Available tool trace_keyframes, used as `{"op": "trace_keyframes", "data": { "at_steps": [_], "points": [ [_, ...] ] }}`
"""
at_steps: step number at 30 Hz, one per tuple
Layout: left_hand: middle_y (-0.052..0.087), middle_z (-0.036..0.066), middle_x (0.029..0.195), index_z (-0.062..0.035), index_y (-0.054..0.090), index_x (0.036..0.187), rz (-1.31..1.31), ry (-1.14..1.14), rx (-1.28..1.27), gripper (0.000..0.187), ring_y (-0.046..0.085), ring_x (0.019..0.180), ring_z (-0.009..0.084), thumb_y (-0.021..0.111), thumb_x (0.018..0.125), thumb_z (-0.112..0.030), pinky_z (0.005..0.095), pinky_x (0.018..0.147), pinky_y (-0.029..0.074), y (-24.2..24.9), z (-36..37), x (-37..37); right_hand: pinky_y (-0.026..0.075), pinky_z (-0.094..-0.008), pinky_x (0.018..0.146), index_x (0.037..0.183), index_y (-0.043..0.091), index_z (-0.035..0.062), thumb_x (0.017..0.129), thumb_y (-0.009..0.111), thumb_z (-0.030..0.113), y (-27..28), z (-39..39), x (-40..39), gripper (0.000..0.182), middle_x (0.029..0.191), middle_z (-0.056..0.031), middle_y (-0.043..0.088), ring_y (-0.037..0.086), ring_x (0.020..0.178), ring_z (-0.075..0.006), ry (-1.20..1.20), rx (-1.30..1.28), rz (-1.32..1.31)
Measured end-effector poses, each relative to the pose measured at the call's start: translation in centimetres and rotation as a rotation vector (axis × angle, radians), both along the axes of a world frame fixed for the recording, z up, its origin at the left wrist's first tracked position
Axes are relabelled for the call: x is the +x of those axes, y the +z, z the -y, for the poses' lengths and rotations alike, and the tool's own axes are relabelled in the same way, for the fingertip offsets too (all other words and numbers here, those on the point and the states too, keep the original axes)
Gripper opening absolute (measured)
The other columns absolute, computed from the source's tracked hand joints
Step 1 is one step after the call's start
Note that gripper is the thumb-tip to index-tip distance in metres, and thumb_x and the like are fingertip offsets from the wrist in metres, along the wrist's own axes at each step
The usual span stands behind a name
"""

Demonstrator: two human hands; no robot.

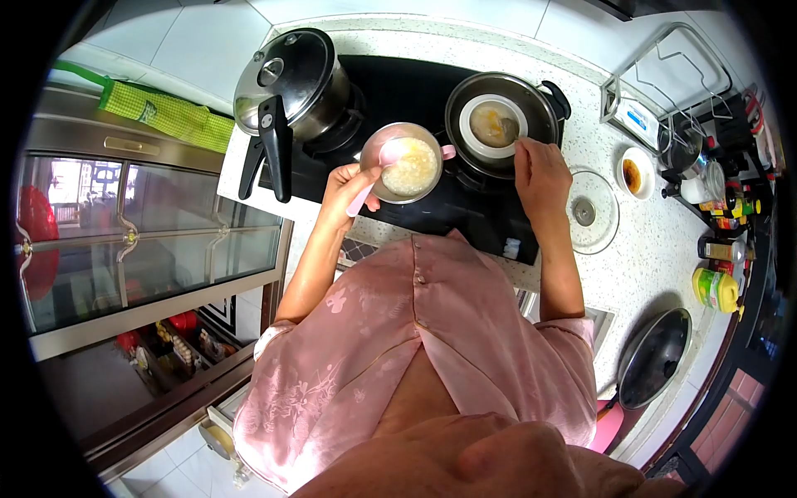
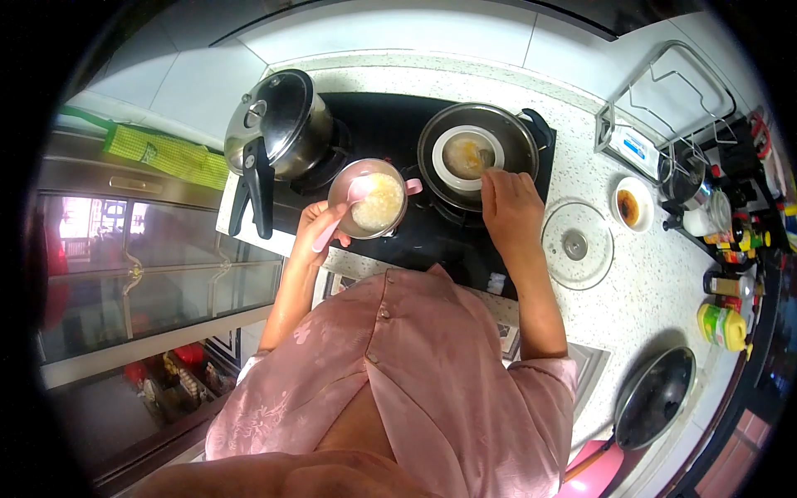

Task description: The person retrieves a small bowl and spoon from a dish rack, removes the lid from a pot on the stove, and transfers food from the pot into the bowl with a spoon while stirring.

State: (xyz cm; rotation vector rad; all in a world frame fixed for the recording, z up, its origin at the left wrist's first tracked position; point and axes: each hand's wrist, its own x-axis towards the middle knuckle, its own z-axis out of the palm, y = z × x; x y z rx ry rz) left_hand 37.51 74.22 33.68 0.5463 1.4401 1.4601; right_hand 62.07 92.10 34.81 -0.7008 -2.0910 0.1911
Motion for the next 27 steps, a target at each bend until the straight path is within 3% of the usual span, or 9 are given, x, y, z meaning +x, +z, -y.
{"op": "trace_keyframes", "data": {
  "at_steps": [6,11,21,27],
  "points": [
    [0.063,0.008,0.063,0.002,0.062,0.076,0.018,-0.012,0.008,0.022,0.055,0.041,0.0118,0.064,0.08,-0.019,0.0197,0.04,0.046,0.0,-0.3,0.1,0.042,-0.0302,0.049,0.083,0.061,0.0041,0.079,0.065,0.008,0.1,0.4,0.2,0.007,0.064,-0.0083,0.056,0.051,0.053,-0.0213,-0.095,-0.262,-0.055],
    [0.06,0.004,0.058,0.0,0.063,0.073,0.021,0.02,0.002,0.019,0.053,0.039,0.0085,0.063,0.081,-0.017,0.0183,0.038,0.042,0.1,-0.5,0.3,0.041,-0.025,0.048,0.082,0.061,0.0021,0.079,0.067,0.009,-0.2,0.8,0.0,0.009,0.065,-0.0086,0.057,0.053,0.051,-0.0154,-0.119,-0.472,-0.312],
    [0.06,0.005,0.059,0.0002,0.063,0.074,0.033,0.007,0.004,0.019,0.054,0.039,0.0091,0.063,0.081,-0.017,0.0188,0.038,0.043,-0.1,-0.6,0.2,0.043,-0.0244,0.05,0.085,0.06,0.0013,0.081,0.063,0.006,-1.5,0.2,-0.1,0.006,0.07,-0.011,0.059,0.055,0.053,-0.0161,-0.097,-0.394,-0.313],
    [0.06,0.007,0.061,0.0006,0.061,0.071,0.013,-0.006,-0.01,0.021,0.055,0.04,0.0131,0.063,0.08,-0.018,0.0213,0.039,0.046,0.1,-0.6,0.0,0.044,-0.0228,0.051,0.087,0.059,-0.0002,0.085,0.06,0.008,-2.6,-0.2,-0.4,0.009,0.068,-0.0107,0.061,0.056,0.054,-0.0114,-0.087,-0.568,-0.38]
  ]
}}
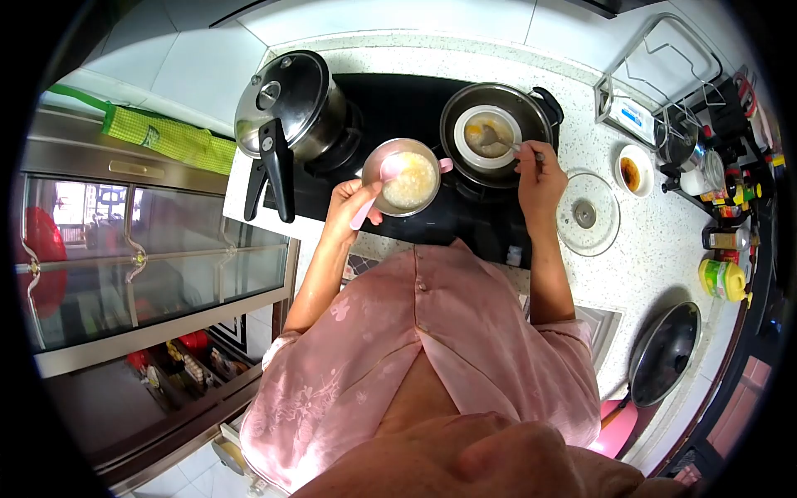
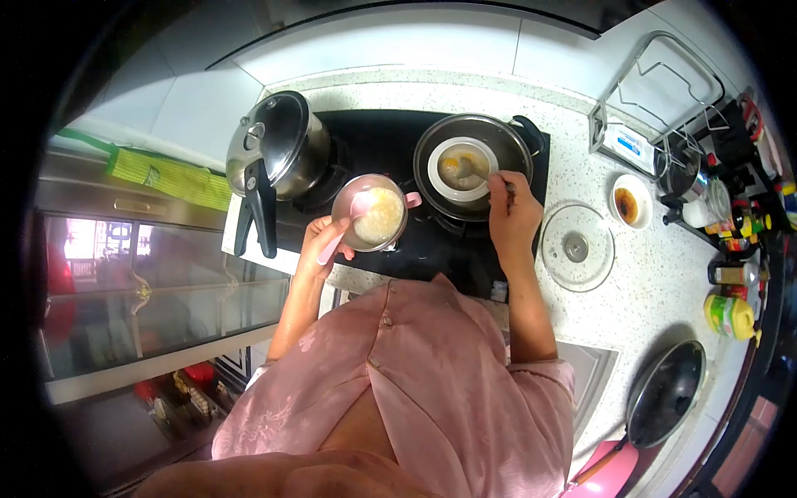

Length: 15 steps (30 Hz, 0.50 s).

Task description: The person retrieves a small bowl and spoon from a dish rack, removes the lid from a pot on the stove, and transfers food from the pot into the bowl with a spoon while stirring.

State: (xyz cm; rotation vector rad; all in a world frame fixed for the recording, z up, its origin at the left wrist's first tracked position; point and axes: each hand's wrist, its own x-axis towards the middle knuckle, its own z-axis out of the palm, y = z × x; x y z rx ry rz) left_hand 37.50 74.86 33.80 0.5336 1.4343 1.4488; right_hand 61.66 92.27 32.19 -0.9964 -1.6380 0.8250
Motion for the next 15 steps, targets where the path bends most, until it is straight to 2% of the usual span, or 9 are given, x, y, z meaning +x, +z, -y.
{"op": "trace_keyframes", "data": {
  "at_steps": [2,5,11,15],
  "points": [
    [0.06,0.005,0.058,-0.0002,0.062,0.072,-0.008,0.002,0.012,0.021,0.054,0.04,0.0098,0.064,0.081,-0.02,0.0201,0.038,0.044,-0.1,-0.1,0.0,0.045,-0.0213,0.053,0.088,0.059,-0.0005,0.088,0.057,0.01,0.0,0.1,0.1,0.011,0.067,-0.008,0.062,0.055,0.056,-0.008,-0.044,-0.088,-0.155],
    [0.06,0.005,0.057,-0.0001,0.063,0.072,-0.005,0.006,0.012,0.021,0.054,0.039,0.0098,0.064,0.081,-0.019,0.0201,0.038,0.044,0.1,-0.2,0.1,0.046,-0.0203,0.054,0.089,0.059,-0.0002,0.089,0.055,0.01,0.1,-0.3,0.7,0.011,0.068,-0.0057,0.063,0.056,0.058,-0.0067,-0.035,-0.164,-0.232],
    [0.06,0.005,0.057,0.0001,0.063,0.072,-0.033,-0.014,0.011,0.021,0.053,0.039,0.0094,0.064,0.081,-0.019,0.0201,0.038,0.044,0.3,-0.8,0.4,0.045,-0.0197,0.051,0.087,0.059,-0.0004,0.089,0.055,0.01,-0.5,0.1,0.1,0.011,0.067,-0.0058,0.063,0.054,0.054,-0.0059,0.017,-0.114,-0.155],
    [0.059,0.005,0.055,-0.0004,0.062,0.071,-0.068,-0.016,0.007,0.022,0.053,0.038,0.0089,0.064,0.081,-0.02,0.02,0.038,0.043,1.1,-1.1,0.7,0.046,-0.0197,0.051,0.088,0.058,-0.0009,0.09,0.055,0.012,-0.4,-0.1,1.1,0.013,0.069,-0.0081,0.063,0.055,0.055,-0.007,0.001,-0.212,-0.324]
  ]
}}
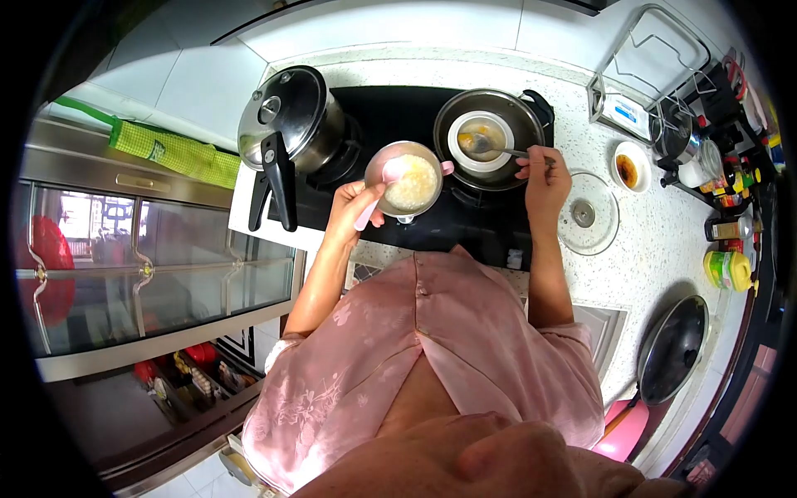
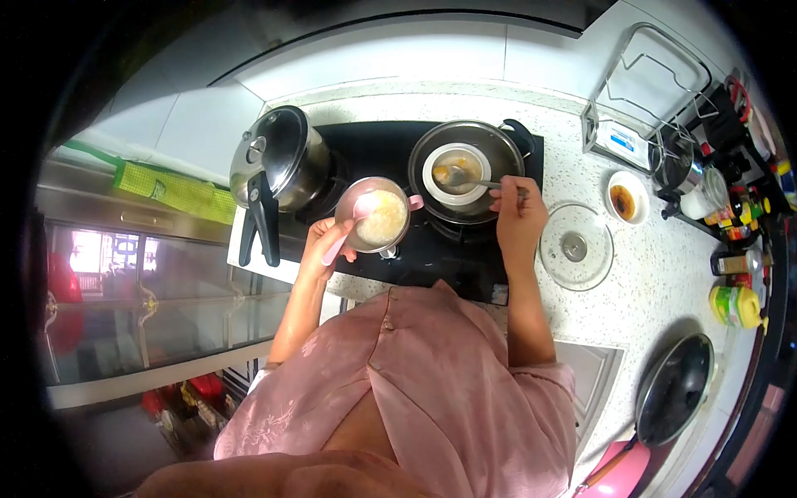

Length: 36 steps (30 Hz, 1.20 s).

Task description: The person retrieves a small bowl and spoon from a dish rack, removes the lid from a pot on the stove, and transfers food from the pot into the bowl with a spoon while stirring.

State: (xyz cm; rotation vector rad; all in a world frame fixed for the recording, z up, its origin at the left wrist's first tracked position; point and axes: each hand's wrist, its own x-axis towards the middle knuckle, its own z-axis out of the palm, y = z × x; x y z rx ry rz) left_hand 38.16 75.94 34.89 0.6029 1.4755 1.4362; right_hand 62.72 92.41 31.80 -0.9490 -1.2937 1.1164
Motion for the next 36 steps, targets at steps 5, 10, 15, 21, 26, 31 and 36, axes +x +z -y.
{"op": "trace_keyframes", "data": {
  "at_steps": [5,10,15,21,26,31,36],
  "points": [
    [0.057,0.004,0.05,-0.0034,0.059,0.063,-0.038,-0.044,-0.029,0.026,0.052,0.038,0.0086,0.065,0.08,-0.021,0.0191,0.037,0.041,0.7,-1.4,0.5,0.049,-0.022,0.054,0.09,0.058,-0.0025,0.091,0.053,0.012,1.9,-0.3,1.9,0.016,0.07,-0.0115,0.062,0.056,0.057,-0.0096,-0.035,-0.036,-0.095],
    [0.056,0.006,0.051,-0.0031,0.056,0.059,-0.02,-0.12,-0.047,0.029,0.051,0.037,0.0098,0.067,0.078,-0.022,0.0202,0.035,0.038,1.4,-3.4,1.6,0.051,-0.0246,0.057,0.089,0.056,-0.0041,0.091,0.052,0.01,6.6,0.8,3.1,0.015,0.078,-0.0103,0.06,0.06,0.064,-0.0133,-0.029,0.062,-0.209],
    [0.056,0.006,0.053,-0.0034,0.058,0.06,-0.011,-0.145,-0.058,0.029,0.051,0.038,0.0089,0.067,0.077,-0.025,0.02,0.036,0.039,1.2,-4.4,2.4,0.049,-0.0249,0.06,0.092,0.06,-0.0028,0.088,0.052,0.002,8.7,3.2,3.6,0.01,0.08,-0.0112,0.062,0.059,0.066,-0.0138,0.199,0.273,0.078],
    [0.057,0.005,0.055,-0.0043,0.059,0.06,-0.017,-0.164,-0.043,0.029,0.052,0.04,0.0086,0.067,0.077,-0.026,0.0199,0.037,0.04,1.3,-4.4,2.8,0.049,-0.0242,0.061,0.091,0.059,-0.0044,0.087,0.05,-0.002,8.0,3.6,3.2,0.01,0.081,-0.0116,0.063,0.06,0.067,-0.015,0.229,0.372,0.143],
    [0.057,0.005,0.054,-0.0045,0.059,0.061,-0.009,-0.143,-0.056,0.027,0.052,0.04,0.009,0.066,0.078,-0.024,0.0193,0.036,0.04,1.0,-4.3,2.6,0.052,-0.0272,0.057,0.088,0.056,-0.0048,0.091,0.052,0.009,7.5,1.7,3.0,0.015,0.078,-0.0128,0.061,0.061,0.063,-0.0165,0.099,-0.037,-0.273],
    [0.057,0.005,0.052,-0.004,0.058,0.061,0.029,-0.096,-0.031,0.025,0.052,0.039,0.0086,0.066,0.079,-0.021,0.0188,0.037,0.04,0.6,-3.1,1.7,0.052,-0.0268,0.056,0.088,0.057,-0.0028,0.09,0.055,0.011,6.1,-1.0,3.5,0.014,0.074,-0.0107,0.062,0.061,0.063,-0.0148,0.007,0.038,-0.295],
    [0.058,0.005,0.054,-0.0012,0.061,0.068,0.069,-0.021,0.012,0.021,0.052,0.038,0.008,0.064,0.08,-0.018,0.0186,0.037,0.04,0.5,-1.7,1.0,0.049,-0.0234,0.057,0.087,0.058,-0.0007,0.086,0.058,0.006,4.1,-0.2,2.0,0.007,0.075,-0.0077,0.062,0.061,0.062,-0.0154,0.067,0.073,0.061]
  ]
}}
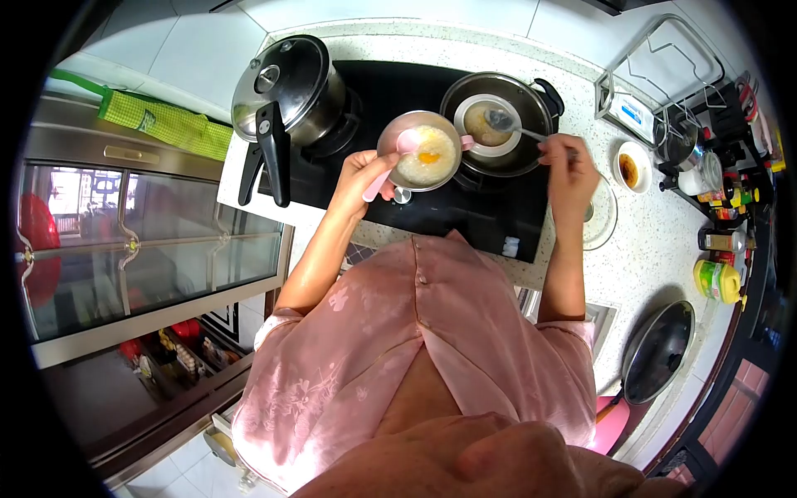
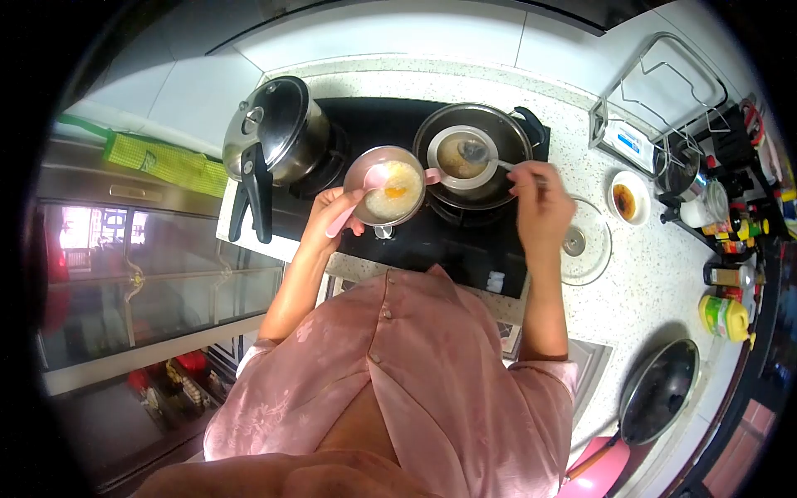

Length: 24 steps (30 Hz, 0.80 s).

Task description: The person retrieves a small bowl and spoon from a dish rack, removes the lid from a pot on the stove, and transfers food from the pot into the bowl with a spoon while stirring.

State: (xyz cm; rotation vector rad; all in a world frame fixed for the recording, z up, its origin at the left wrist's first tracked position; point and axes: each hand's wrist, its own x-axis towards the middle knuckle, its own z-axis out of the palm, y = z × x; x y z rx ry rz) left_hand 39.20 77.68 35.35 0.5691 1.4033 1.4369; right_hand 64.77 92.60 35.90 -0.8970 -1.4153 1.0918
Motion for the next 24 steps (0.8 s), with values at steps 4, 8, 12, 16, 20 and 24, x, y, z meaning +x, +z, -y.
{"op": "trace_keyframes", "data": {
  "at_steps": [4,8,12,16,20,24],
  "points": [
    [0.062,0.009,0.063,0.0031,0.062,0.076,-0.015,0.01,-0.007,0.023,0.055,0.04,0.0114,0.063,0.081,-0.019,0.0193,0.038,0.045,-0.7,1.1,-0.9,0.047,-0.0281,0.057,0.085,0.06,0.0046,0.079,0.061,0.003,-0.6,0.6,-1.6,0.006,0.075,-0.0077,0.062,0.058,0.064,-0.0223,-0.05,0.567,0.554],
    [0.061,0.008,0.062,0.0019,0.061,0.073,-0.021,0.039,-0.004,0.022,0.055,0.04,0.0121,0.063,0.081,-0.019,0.02,0.039,0.046,-1.1,1.9,-1.2,0.047,-0.033,0.06,0.084,0.061,0.009,0.073,0.062,0.002,-1.4,0.3,-2.2,0.013,0.078,-0.0068,0.059,0.055,0.071,-0.0242,0.029,0.712,0.649],
    [0.061,0.008,0.062,0.0011,0.06,0.071,-0.017,0.041,-0.009,0.022,0.055,0.04,0.012,0.063,0.081,-0.019,0.0203,0.04,0.046,-1.2,2.2,-1.4,0.047,-0.0332,0.062,0.084,0.062,0.0101,0.07,0.061,0.002,-2.0,-0.6,-2.6,0.016,0.08,-0.0063,0.059,0.055,0.073,-0.0241,0.059,0.703,0.668],
    [0.061,0.007,0.061,0.0006,0.06,0.07,-0.011,0.048,-0.01,0.022,0.055,0.04,0.0122,0.063,0.081,-0.019,0.0204,0.039,0.046,-1.2,2.3,-1.4,0.046,-0.0343,0.061,0.084,0.062,0.0077,0.075,0.06,0.003,-1.7,-0.9,-2.6,0.01,0.079,-0.0077,0.06,0.055,0.071,-0.0253,0.062,0.673,0.576],
    [0.061,0.008,0.062,0.0011,0.061,0.072,-0.006,0.047,-0.015,0.022,0.055,0.04,0.0127,0.063,0.08,-0.019,0.0206,0.038,0.046,-1.1,2.3,-1.2,0.046,-0.0357,0.06,0.084,0.062,0.0048,0.08,0.06,0.004,-1.0,-0.6,-2.3,0.005,0.076,-0.0099,0.061,0.056,0.068,-0.0269,0.006,0.542,0.496],
    [0.062,0.008,0.064,0.0016,0.061,0.074,0.017,0.037,-0.008,0.021,0.055,0.04,0.013,0.063,0.08,-0.018,0.0208,0.038,0.046,-1.5,2.4,-1.3,0.046,-0.0347,0.058,0.084,0.062,0.0046,0.08,0.061,0.004,-0.9,-0.4,-2.4,0.005,0.074,-0.0103,0.06,0.056,0.066,-0.0267,-0.056,0.517,0.463]
  ]
}}
